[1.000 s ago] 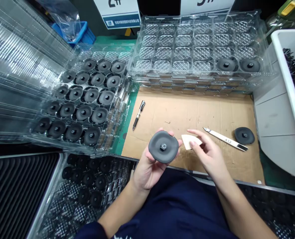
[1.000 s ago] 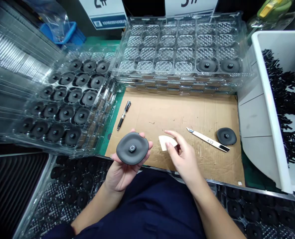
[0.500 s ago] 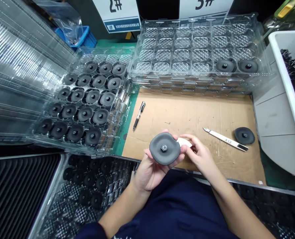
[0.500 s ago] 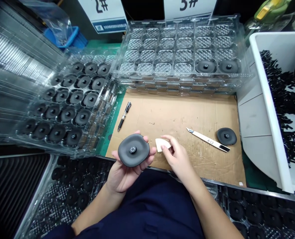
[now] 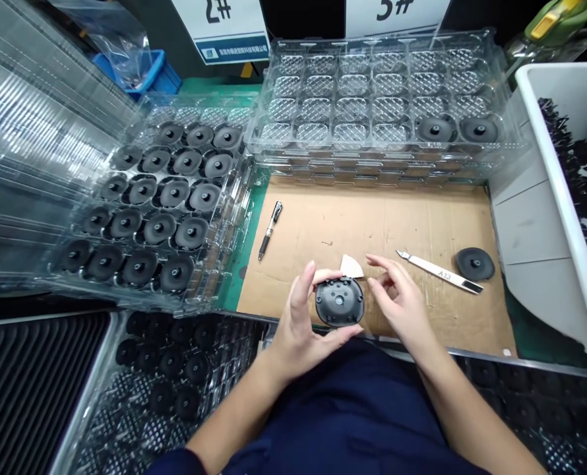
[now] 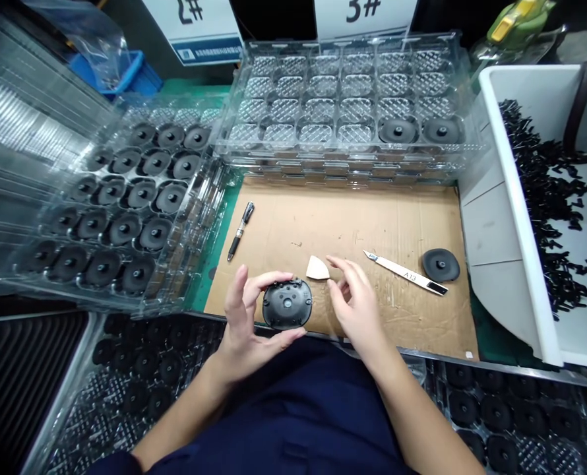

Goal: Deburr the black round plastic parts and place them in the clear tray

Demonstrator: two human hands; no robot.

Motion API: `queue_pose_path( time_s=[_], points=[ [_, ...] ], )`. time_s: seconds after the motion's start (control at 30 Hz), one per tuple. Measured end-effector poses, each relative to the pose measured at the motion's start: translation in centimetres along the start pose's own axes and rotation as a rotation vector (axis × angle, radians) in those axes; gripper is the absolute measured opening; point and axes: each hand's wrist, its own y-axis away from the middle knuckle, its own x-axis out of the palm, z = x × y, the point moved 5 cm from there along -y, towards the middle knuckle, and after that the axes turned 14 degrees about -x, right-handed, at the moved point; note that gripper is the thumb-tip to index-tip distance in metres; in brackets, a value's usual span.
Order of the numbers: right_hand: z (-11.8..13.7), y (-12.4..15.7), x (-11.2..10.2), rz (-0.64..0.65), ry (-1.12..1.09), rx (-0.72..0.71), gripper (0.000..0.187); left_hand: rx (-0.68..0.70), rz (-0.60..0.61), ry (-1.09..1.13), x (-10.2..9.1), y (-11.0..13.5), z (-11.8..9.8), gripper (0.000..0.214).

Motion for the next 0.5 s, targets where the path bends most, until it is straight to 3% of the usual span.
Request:
queue_pose_path(
  time_s=[0.1, 0.23, 0.37, 0.5],
  points=[
    [-1.0, -0.1, -2.1, -0.070, 0.285, -0.088, 0.032, -0.041, -0.012, -0.003, -0.2, 0.2, 0.0, 0.111],
    [-4.5, 0.2, -4.4, -0.119, 0.668, -0.053, 0.030, -0.090, -0.078, 0.001, -0.7, 0.3, 0.3, 0.109],
    [-6.6, 0.0, -5.2, -0.123, 0.668, -0.049, 0.020, -0.145, -0.167, -0.013, -1.3, 0.0, 0.5, 0.106],
    [-3.9, -0.6, -4.9, -0.118, 0.552, -0.092, 0.016, -0.178, -0.257, -0.035, -2.0, -0.4, 0.2, 0.105]
  ],
)
